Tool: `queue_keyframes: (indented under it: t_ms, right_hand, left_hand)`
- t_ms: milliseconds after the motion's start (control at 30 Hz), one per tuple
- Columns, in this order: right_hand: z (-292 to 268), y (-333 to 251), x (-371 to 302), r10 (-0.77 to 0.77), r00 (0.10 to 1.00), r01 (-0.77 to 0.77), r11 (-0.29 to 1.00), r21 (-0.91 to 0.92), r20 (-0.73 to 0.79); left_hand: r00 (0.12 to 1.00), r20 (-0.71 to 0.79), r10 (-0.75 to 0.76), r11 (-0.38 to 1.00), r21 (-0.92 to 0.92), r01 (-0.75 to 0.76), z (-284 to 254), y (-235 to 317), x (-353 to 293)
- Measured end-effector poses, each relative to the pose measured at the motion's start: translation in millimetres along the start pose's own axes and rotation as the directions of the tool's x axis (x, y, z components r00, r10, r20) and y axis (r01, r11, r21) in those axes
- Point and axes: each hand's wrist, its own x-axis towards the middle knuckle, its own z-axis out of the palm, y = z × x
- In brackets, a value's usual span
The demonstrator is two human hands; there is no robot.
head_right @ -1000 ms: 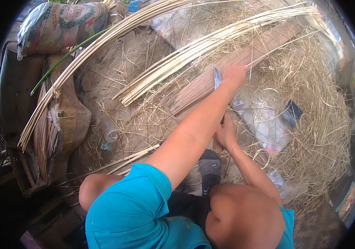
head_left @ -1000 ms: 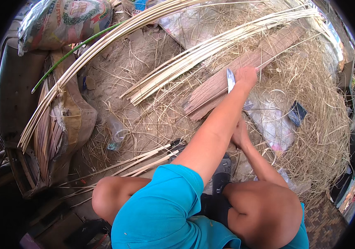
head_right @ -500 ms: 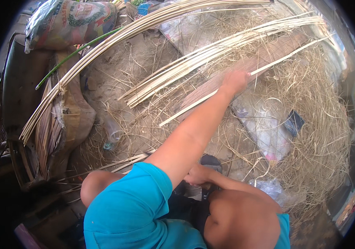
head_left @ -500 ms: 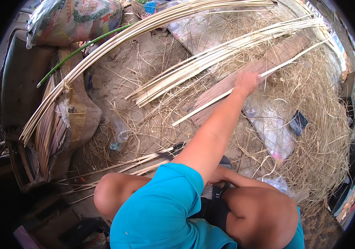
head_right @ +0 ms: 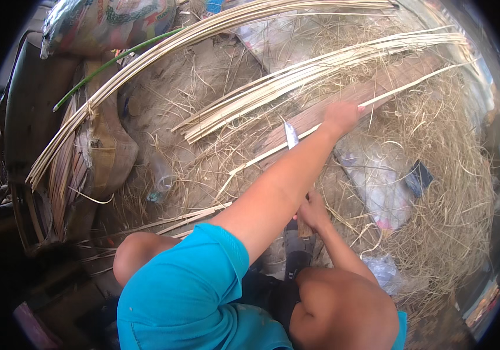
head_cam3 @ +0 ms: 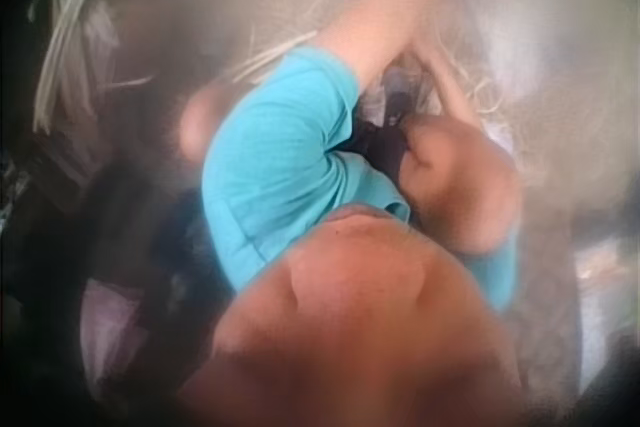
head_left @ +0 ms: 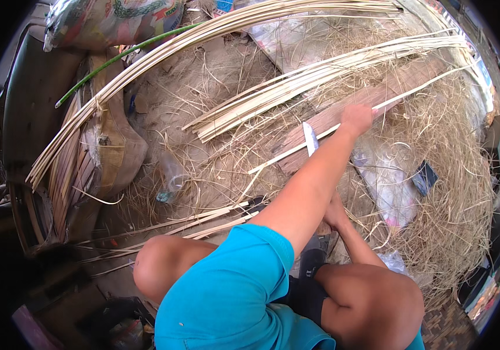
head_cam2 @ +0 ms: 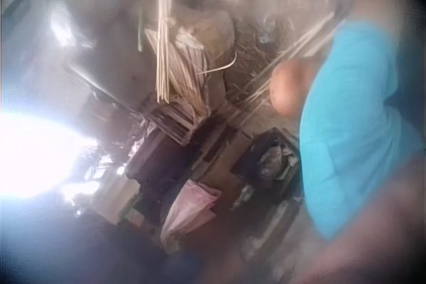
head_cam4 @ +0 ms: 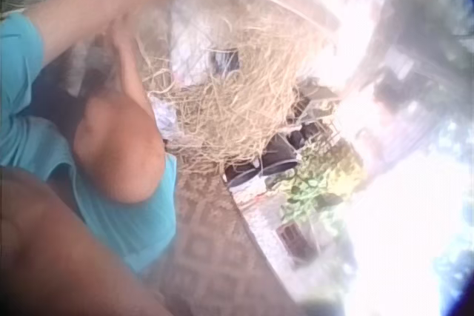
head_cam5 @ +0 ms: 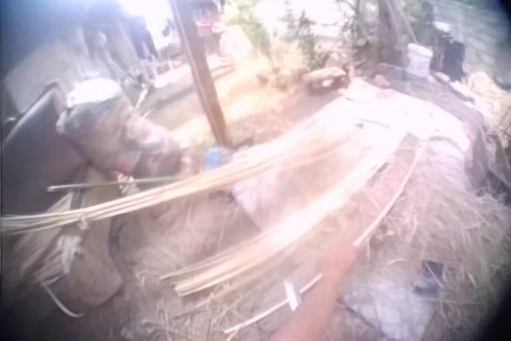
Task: The person sits on the ground and uses a machete to split long bamboo poles into thin strips. They repeatedly position each pole on a wooden board and strike it with the machete to separate the material, then set the strips aside.
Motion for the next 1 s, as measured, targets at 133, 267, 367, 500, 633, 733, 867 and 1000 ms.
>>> queue_keyframes:
  t_ms: [133, 267, 367, 500, 633, 733, 867, 1000]
  right_hand:
    - [33.3, -55.9, -21.8, 0.058, 0.938, -0.027, 0.995, -0.093, 0.341]
    - [33.7, -20.4, -6.7, 0.066, 0.992, -0.098, 0.942, 0.320, 0.109]
    - [-15.7, 8.7, -10.2, 0.075, 0.921, 0.035, 0.961, 0.274, -0.381]
    - [-94.5, 31.3, -47.8, -0.455, 0.657, -0.112, 0.730, -0.675, -0.601]
    - [-107.8, 31.2, -28.2, -0.278, 0.661, -0.318, 0.738, -0.595, -0.697]
    - [-28.9, 3.8, -8.7, -0.460, 0.828, 0.032, 0.607, -0.794, -0.319]
    - [-117.9, 21.1, 8.6, -0.353, 0.670, -0.276, 0.698, -0.661, -0.653]
    - [-184.3, 18.0, -14.5, -0.206, 0.495, -0.413, 0.799, -0.437, -0.844]
  left_hand:
    - [1.000, -0.020, -0.008, 0.999, -0.040, 0.007, 3.5, -15.7, -6.5]
    - [0.997, 0.075, 0.029, 0.995, 0.094, -0.036, -20.3, -24.3, -23.0]
    - [0.885, 0.357, 0.300, 0.804, 0.404, -0.436, -96.3, -46.1, -38.6]
    - [0.713, 0.699, -0.061, 0.760, 0.496, -0.421, -181.0, -109.1, -119.7]
    - [0.701, 0.693, -0.166, 0.986, 0.101, 0.134, -163.6, -191.3, -238.2]
    - [0.901, 0.398, -0.173, 0.937, -0.214, 0.275, -119.3, -194.8, -283.9]
    - [0.955, 0.222, -0.198, 0.931, -0.263, 0.254, -105.1, -202.3, -313.8]
    - [0.980, 0.134, -0.145, 0.984, -0.081, 0.157, -109.6, -208.7, -311.5]
